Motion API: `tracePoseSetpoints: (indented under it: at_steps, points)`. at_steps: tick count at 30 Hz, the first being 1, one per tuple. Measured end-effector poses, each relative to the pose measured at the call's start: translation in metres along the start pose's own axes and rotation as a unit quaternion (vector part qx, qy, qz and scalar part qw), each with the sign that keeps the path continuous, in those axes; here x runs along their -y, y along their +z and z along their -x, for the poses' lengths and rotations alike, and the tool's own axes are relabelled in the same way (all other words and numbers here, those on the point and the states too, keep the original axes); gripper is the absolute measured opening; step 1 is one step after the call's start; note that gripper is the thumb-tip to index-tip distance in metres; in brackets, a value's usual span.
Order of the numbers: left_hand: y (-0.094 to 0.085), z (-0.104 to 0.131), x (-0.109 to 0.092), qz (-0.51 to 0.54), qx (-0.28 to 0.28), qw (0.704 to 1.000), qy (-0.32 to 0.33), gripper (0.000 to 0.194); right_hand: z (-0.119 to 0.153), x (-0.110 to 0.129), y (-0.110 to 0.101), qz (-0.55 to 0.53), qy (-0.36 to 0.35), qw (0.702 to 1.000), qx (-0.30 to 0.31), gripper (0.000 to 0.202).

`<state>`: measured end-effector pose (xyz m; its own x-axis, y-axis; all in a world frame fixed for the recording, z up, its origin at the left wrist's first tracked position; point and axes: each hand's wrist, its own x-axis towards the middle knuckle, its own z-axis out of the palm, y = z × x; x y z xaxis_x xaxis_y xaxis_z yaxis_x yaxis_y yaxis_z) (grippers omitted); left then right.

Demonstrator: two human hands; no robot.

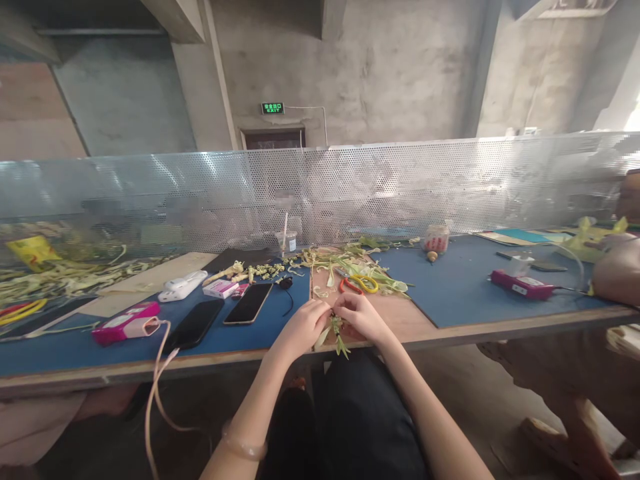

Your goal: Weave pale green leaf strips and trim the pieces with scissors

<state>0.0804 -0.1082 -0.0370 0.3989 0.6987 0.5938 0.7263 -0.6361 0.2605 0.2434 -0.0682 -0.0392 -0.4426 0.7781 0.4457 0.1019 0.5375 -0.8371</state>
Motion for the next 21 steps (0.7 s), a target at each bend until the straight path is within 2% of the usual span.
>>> tracePoseSetpoints:
  at_steps: [11,21]
  points:
    - [-0.0023,0.0008,0.0013,0.039,-0.036,0.998,-0.020,0.019,0.0007,0.0058,0.0027,-0.048,-0.016,0.999,0.021,0.012]
    - [-0.0008,0.0032,0.0033,0.009,-0.065,0.997,-0.028,0.017,0.0008,0.0088,0.0035,-0.041,-0.014,0.999,0.018,0.015]
